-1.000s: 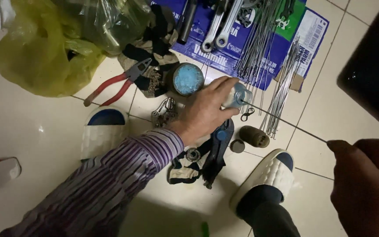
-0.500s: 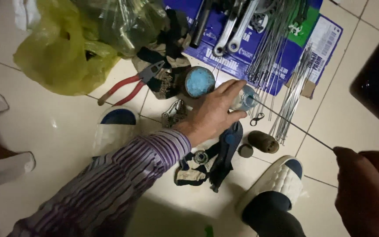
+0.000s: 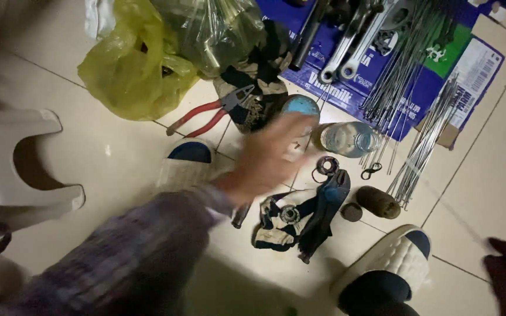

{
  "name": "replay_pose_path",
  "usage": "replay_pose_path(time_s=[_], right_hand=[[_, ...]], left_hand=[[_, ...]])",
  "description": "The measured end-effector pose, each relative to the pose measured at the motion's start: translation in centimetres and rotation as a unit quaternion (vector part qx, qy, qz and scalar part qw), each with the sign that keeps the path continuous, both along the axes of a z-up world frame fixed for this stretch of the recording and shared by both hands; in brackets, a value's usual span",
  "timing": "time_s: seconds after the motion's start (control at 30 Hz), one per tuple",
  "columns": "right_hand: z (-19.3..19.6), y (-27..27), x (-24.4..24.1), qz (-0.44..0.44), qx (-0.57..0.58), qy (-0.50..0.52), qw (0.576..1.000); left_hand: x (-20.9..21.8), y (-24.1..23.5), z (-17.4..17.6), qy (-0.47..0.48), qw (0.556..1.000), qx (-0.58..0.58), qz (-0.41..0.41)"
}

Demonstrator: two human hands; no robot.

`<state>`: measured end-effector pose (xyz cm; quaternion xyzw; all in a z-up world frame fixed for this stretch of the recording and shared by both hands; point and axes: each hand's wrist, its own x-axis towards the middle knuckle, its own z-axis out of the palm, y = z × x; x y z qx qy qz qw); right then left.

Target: The person sits on the floor and organizes tools and parts, including pliers, a small container, and a metal rod. They handle a small metal component, apply a substance from a bottle, and insert the rod into the component.

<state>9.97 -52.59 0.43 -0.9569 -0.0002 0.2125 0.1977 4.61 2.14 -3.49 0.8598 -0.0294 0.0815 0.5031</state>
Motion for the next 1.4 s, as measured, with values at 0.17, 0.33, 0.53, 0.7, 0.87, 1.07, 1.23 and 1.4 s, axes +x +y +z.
replay_pose_path(time_s=[0.17, 0.33, 0.53, 0.7, 0.87, 1.07, 1.23, 1.4], right_hand=[[10.8, 25.5, -4.8, -0.006, -0.087, 0.111, 0.99], [7.3, 31.1, -6.2, -0.273, 0.168, 0.318, 0.892], [3.5, 37.2, -6.6, -0.246, 0.209, 0.345, 0.881], [0.9, 39.3, -6.2, -0.222, 0.222, 0.353, 0.881], [-0.2, 41.5, -5.9, -0.148, 0.125, 0.317, 0.928], [-1.7, 41.7, -5.6, -0.125, 0.118, 0.287, 0.942], [-3.9, 40.0, -5.5, -0.068, 0.103, 0.25, 0.96], [-3.7, 40.0, -5.0, -0.039, 0.091, 0.239, 0.966]], left_hand=[[-2.9, 8.8, -6.3, 0.03, 0.955, 0.257, 0.146], [-3.8, 11.6, -9.0, 0.203, 0.905, 0.354, 0.117], [-3.6, 12.0, -9.5, 0.188, 0.914, 0.351, 0.082], [-4.8, 13.1, -10.1, 0.081, 0.903, 0.398, 0.141], [-5.3, 13.5, -11.6, 0.128, 0.854, 0.457, 0.213], [-5.1, 10.3, -10.6, 0.228, 0.855, 0.435, 0.169], [-3.3, 7.3, -13.6, 0.394, 0.872, 0.138, 0.256], [-1.5, 7.9, -14.4, 0.45, 0.848, 0.102, 0.262]])
